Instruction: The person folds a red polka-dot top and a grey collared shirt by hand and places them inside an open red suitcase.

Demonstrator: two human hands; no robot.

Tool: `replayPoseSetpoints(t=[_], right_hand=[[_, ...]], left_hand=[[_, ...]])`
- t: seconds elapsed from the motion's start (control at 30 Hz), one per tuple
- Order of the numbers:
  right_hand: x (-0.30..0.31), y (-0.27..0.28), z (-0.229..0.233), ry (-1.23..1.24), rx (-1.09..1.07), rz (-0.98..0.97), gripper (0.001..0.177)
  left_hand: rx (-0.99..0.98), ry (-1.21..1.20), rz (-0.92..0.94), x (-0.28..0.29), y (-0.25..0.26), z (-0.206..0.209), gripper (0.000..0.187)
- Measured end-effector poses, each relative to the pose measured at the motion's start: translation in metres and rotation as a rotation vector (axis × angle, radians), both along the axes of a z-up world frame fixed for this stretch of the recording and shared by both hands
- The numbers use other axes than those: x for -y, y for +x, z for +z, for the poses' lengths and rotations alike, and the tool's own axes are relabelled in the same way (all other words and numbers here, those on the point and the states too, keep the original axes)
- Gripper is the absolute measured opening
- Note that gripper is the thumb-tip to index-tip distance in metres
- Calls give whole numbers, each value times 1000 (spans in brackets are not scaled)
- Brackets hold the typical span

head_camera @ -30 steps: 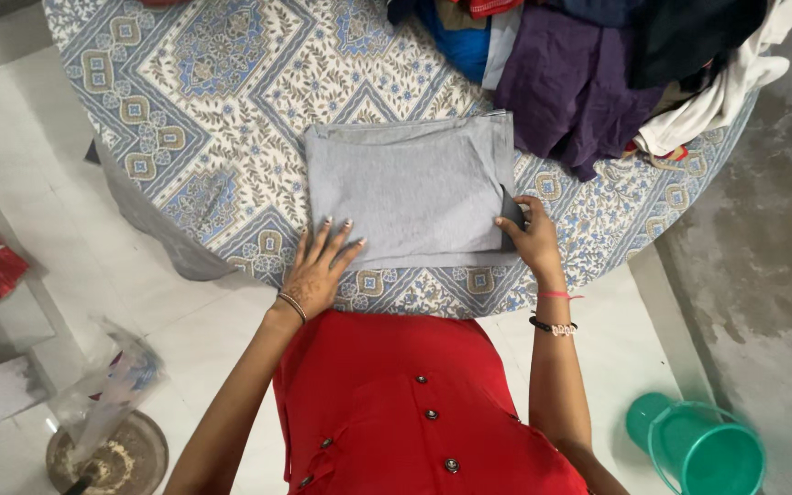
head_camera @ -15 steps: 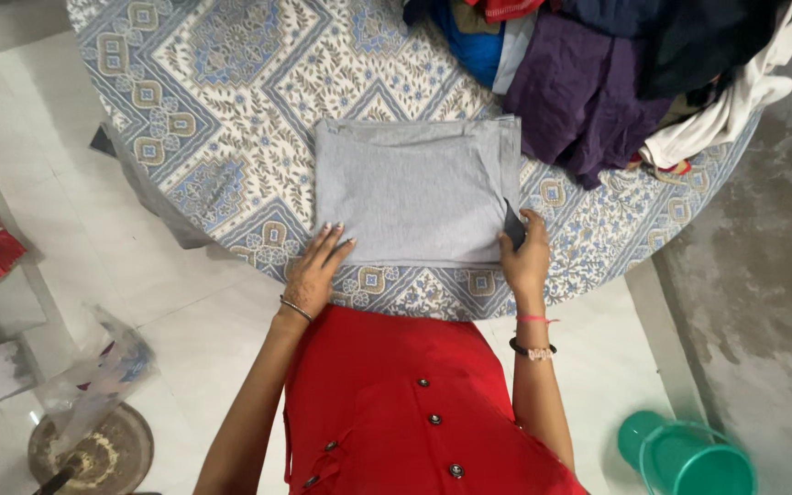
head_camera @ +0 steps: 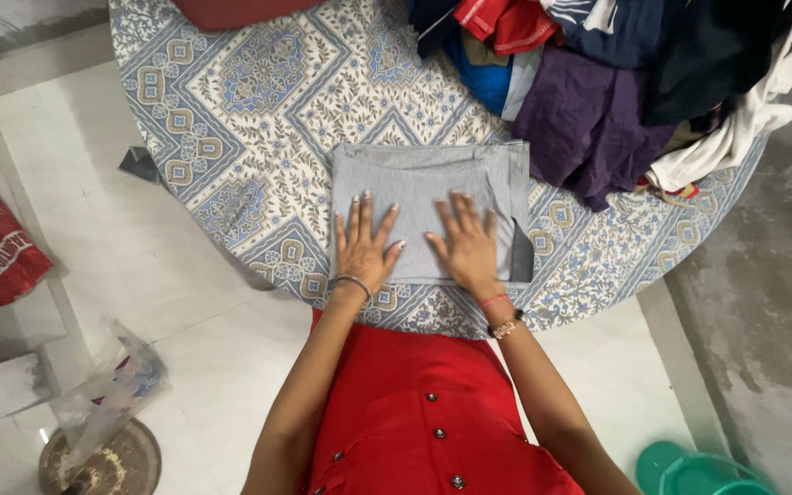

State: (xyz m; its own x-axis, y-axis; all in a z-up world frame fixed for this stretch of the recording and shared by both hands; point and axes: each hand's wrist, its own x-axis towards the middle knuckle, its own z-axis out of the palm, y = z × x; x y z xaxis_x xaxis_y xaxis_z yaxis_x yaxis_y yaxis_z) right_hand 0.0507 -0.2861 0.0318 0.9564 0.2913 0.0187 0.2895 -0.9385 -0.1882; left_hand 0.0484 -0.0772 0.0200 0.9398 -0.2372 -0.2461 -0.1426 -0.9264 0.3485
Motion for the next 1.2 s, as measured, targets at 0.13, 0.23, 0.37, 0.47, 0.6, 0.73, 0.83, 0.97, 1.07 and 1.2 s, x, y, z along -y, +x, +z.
replayPoseSetpoints(t=[0.13,0.23,0.37,0.47,0.6,0.73,0.83,0.97,1.07,1.2], right_hand=[[30,-10,-8,75,37,-142,68],[37,-9,-18,26,83,-203,66],[58,-11,-30,-194,165,-377,61],[89,-17,-25,212,-24,-591,78],[117,-18,-15,280,-170,-680,75],[132,-18,-22,610,-445,-761,64],[136,-17,-33,826,-553,-788,57],[143,-17,-36,1171,-529,-758,69],[137,-15,-25,1376,-614,-838,66],[136,4,3,1611,-589,-716,62]], left_hand=[[-42,12,60,-15,-5,-6,77],[18,-9,97,-17,-6,-27,77],[232,-161,319,-23,-7,-55,76],[120,-331,470,-37,-13,-57,82],[24,-391,463,-58,-16,-42,82],[-144,-658,531,-64,-19,-29,89],[-107,-781,443,-67,-22,-25,89],[-192,-928,346,-70,-18,-24,85],[-342,-1100,474,-70,-9,-24,76],[-379,-1256,545,-81,7,8,73]])
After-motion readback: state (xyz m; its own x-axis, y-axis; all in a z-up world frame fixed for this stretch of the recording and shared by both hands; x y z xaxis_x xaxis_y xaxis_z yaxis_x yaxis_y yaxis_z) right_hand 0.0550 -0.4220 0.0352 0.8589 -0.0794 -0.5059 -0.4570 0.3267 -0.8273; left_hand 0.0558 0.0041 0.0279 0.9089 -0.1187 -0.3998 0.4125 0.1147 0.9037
